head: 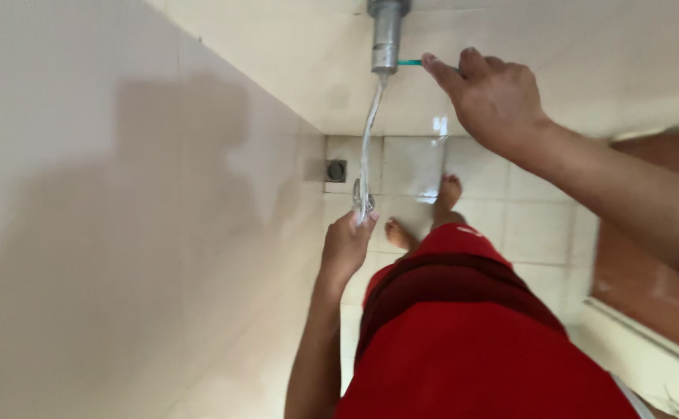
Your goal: The person scrubs a flexible metal shower hose with a toothbrush while water runs from the shower head. The person holds the hose with one hand and scrubs with the other, moving along the length of the hose.
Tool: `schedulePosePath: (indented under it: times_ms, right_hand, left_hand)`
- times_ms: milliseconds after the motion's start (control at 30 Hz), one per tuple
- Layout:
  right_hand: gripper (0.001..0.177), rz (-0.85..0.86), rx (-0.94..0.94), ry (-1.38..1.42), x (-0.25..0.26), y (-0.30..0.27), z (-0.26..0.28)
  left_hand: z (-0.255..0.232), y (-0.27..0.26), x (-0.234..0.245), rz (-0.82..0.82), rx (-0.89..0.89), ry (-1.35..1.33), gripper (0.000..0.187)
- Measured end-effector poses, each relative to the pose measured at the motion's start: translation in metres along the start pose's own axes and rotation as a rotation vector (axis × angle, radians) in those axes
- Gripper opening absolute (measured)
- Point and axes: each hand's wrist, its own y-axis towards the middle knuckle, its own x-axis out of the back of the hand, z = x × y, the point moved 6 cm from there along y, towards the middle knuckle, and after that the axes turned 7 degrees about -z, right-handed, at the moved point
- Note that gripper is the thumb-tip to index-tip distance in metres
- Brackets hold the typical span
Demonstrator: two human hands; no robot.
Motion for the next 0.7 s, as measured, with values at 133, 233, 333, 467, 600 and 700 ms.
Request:
schedulePosePath:
  times_ms: [133,233,333,467,600,700]
  right_hand:
    - [0.062,0.009,0.029,0.027,-0.015,-0.005,0.007]
    - [0.058,0.011,-0.020,0.069,-0.022,-0.006,0.000]
    - [0.055,0.029,-0.098,0.181,-0.021,-0.006,-0.002]
    - [0.040,0.243,-0.322,0.519,-0.026,-0.025,-0.007]
    - [0.035,0.425,-0.625,0.876,-0.042,-0.065,-0.025]
    - [0.035,0.471,-0.693,1.075,-0.057,-0.068,-0.028]
  left_hand:
    - [-0.009,-0.003,0.004,-0.025,-0.003,-0.032,0.040]
    - [-0.011,-0.004,0.000,-0.016,0.032,-0.034,0.042]
    - [-0.013,-0.005,-0.003,-0.032,0.075,0.018,0.042]
    - [-0.021,-0.008,-0.007,-0.082,0.056,0.038,0.045]
    - [-0.018,-0.016,-0.016,-0.091,0.212,-0.046,0.044]
    - [-0.026,-0.022,-0.024,-0.108,0.224,-0.049,0.047]
